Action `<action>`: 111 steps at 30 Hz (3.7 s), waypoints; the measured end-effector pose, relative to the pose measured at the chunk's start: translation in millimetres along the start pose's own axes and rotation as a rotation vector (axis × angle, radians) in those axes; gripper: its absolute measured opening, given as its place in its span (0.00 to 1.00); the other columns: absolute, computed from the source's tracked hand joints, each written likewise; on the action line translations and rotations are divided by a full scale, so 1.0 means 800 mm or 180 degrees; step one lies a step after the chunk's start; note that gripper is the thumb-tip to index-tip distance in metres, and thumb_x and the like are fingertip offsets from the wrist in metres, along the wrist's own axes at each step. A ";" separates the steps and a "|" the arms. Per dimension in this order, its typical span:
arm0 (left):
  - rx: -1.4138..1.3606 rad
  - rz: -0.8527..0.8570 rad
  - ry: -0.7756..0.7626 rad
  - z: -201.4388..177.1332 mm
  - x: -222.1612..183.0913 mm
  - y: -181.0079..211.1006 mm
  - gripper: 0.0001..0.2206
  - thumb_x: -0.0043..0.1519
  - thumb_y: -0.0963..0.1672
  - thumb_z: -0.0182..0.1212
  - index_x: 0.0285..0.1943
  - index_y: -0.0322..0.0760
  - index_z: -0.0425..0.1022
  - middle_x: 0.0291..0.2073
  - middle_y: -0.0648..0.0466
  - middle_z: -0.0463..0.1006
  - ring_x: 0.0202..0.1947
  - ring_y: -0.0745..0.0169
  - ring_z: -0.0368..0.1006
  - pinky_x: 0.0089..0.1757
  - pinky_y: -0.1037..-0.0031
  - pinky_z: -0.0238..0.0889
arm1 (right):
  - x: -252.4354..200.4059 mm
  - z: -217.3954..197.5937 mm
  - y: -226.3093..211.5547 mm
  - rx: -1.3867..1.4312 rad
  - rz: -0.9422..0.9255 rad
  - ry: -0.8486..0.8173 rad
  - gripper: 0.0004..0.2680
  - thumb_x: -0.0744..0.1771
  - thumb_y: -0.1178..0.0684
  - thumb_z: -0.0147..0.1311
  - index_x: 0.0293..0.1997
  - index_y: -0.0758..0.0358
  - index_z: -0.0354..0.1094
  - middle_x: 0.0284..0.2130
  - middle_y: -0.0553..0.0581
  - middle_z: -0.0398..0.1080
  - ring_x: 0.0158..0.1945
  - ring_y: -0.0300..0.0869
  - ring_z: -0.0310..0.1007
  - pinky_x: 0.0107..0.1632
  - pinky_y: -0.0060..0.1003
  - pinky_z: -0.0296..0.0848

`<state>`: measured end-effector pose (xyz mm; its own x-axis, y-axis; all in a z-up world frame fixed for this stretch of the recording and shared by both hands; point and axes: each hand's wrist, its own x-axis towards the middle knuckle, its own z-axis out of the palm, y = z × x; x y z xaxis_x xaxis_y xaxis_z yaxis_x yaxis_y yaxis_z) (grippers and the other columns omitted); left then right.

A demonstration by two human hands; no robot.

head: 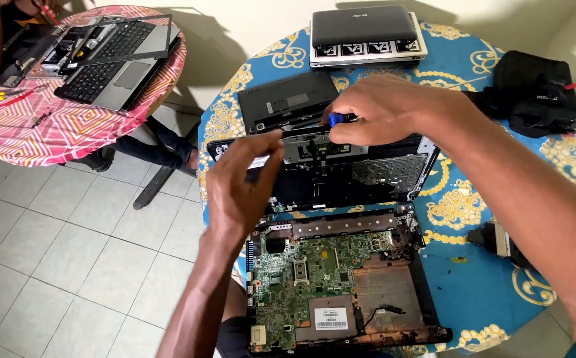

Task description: Disassembling a laptop by removing screws with a screwdriver and prying off the top casing to access internal components.

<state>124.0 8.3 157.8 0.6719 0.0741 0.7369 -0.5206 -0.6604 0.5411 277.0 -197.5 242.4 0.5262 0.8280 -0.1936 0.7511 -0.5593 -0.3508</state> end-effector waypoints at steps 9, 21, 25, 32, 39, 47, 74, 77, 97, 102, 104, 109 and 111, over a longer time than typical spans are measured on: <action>-0.0501 -0.0129 -0.0405 0.021 0.056 -0.020 0.05 0.71 0.40 0.59 0.50 0.33 0.78 0.33 0.44 0.81 0.36 0.47 0.83 0.36 0.60 0.76 | -0.006 -0.002 0.001 0.0072 -0.0054 0.0099 0.17 0.67 0.39 0.54 0.18 0.49 0.57 0.08 0.42 0.53 0.09 0.35 0.42 0.22 0.34 0.57; -0.0694 -0.0951 -0.0542 0.016 0.062 0.003 0.13 0.66 0.43 0.65 0.55 0.33 0.70 0.38 0.46 0.86 0.34 0.70 0.77 0.34 0.77 0.69 | 0.010 0.011 -0.017 -0.0801 -0.0784 0.1268 0.10 0.68 0.49 0.59 0.54 0.51 0.72 0.37 0.54 0.76 0.38 0.50 0.77 0.33 0.52 0.73; -0.0985 -0.0981 -0.0438 0.013 0.052 0.000 0.16 0.67 0.41 0.63 0.60 0.32 0.62 0.42 0.39 0.85 0.41 0.60 0.83 0.39 0.75 0.74 | 0.030 0.031 -0.007 -0.1020 -0.1457 0.1881 0.03 0.68 0.54 0.59 0.45 0.54 0.72 0.32 0.51 0.72 0.30 0.51 0.73 0.19 0.52 0.68; -0.0942 -0.0882 -0.0644 0.005 0.049 0.009 0.16 0.70 0.41 0.60 0.62 0.32 0.60 0.41 0.40 0.85 0.26 0.74 0.68 0.31 0.80 0.60 | 0.029 0.041 -0.009 -0.1244 -0.1741 0.2287 0.05 0.64 0.59 0.62 0.38 0.54 0.71 0.29 0.49 0.68 0.26 0.47 0.73 0.16 0.45 0.62; -0.0355 -0.0377 -0.0981 -0.004 0.049 0.021 0.13 0.68 0.41 0.60 0.59 0.30 0.71 0.53 0.45 0.82 0.55 0.57 0.80 0.53 0.70 0.71 | -0.142 0.024 -0.032 -0.0999 -0.1173 0.2310 0.04 0.67 0.61 0.59 0.39 0.56 0.70 0.34 0.49 0.73 0.31 0.40 0.72 0.29 0.38 0.71; 0.0436 0.0449 -0.1622 0.000 0.058 -0.002 0.20 0.62 0.41 0.70 0.64 0.30 0.75 0.58 0.42 0.80 0.57 0.43 0.75 0.54 0.54 0.67 | -0.279 0.203 0.052 -0.0547 0.2649 -0.0113 0.07 0.67 0.34 0.51 0.43 0.29 0.74 0.36 0.31 0.81 0.38 0.30 0.83 0.38 0.35 0.78; 0.0550 0.0352 -0.2167 -0.038 0.044 0.021 0.23 0.62 0.43 0.66 0.68 0.36 0.71 0.58 0.47 0.80 0.55 0.48 0.78 0.48 0.60 0.69 | -0.276 0.205 0.044 0.1121 0.2634 0.1511 0.10 0.66 0.46 0.56 0.48 0.52 0.81 0.44 0.44 0.85 0.45 0.32 0.84 0.46 0.31 0.75; 0.0526 0.0244 -0.2174 -0.039 0.043 0.020 0.20 0.62 0.45 0.66 0.65 0.41 0.75 0.55 0.51 0.82 0.53 0.49 0.79 0.45 0.61 0.70 | -0.264 0.188 0.033 0.1339 0.2094 0.2108 0.08 0.67 0.50 0.57 0.44 0.59 0.80 0.32 0.51 0.85 0.39 0.34 0.85 0.47 0.28 0.76; 0.0710 0.0423 -0.2204 -0.053 0.035 0.018 0.26 0.62 0.46 0.67 0.71 0.44 0.69 0.57 0.50 0.81 0.53 0.47 0.78 0.39 0.61 0.71 | -0.213 0.104 -0.011 0.0278 0.1097 0.2525 0.21 0.66 0.55 0.67 0.68 0.63 0.70 0.30 0.53 0.74 0.20 0.36 0.57 0.25 0.31 0.63; 0.0650 0.0342 -0.2316 -0.060 0.038 0.019 0.28 0.61 0.45 0.68 0.72 0.43 0.68 0.59 0.49 0.79 0.56 0.46 0.77 0.43 0.60 0.71 | -0.210 0.103 -0.001 0.0274 0.1257 0.2469 0.20 0.67 0.51 0.66 0.67 0.58 0.71 0.30 0.51 0.74 0.18 0.37 0.58 0.26 0.33 0.61; 0.0634 0.0272 -0.2381 -0.064 0.039 0.020 0.29 0.60 0.45 0.68 0.72 0.43 0.67 0.60 0.48 0.78 0.58 0.45 0.76 0.44 0.58 0.70 | -0.209 0.102 0.002 0.0260 0.1240 0.2507 0.18 0.67 0.50 0.67 0.65 0.56 0.72 0.30 0.50 0.73 0.19 0.37 0.58 0.28 0.33 0.61; 0.0744 0.0076 -0.2411 -0.084 0.035 0.010 0.31 0.57 0.46 0.71 0.71 0.41 0.68 0.61 0.48 0.79 0.58 0.47 0.75 0.52 0.60 0.66 | -0.207 0.102 0.003 0.0380 0.1220 0.2507 0.16 0.68 0.52 0.66 0.63 0.58 0.72 0.30 0.52 0.73 0.23 0.36 0.62 0.28 0.31 0.63; 0.0798 -0.0126 -0.2384 -0.099 0.034 0.009 0.31 0.55 0.46 0.71 0.71 0.42 0.70 0.61 0.51 0.79 0.59 0.51 0.75 0.52 0.60 0.67 | -0.205 0.103 0.007 0.0393 0.1187 0.2537 0.15 0.68 0.52 0.67 0.61 0.58 0.72 0.31 0.52 0.73 0.23 0.36 0.61 0.29 0.31 0.63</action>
<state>97.0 64.3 213.9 0.9096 -0.3631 0.2018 -0.4147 -0.8230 0.3882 161.7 -333.3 197.0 0.8838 0.2935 0.3644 0.4511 -0.7409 -0.4975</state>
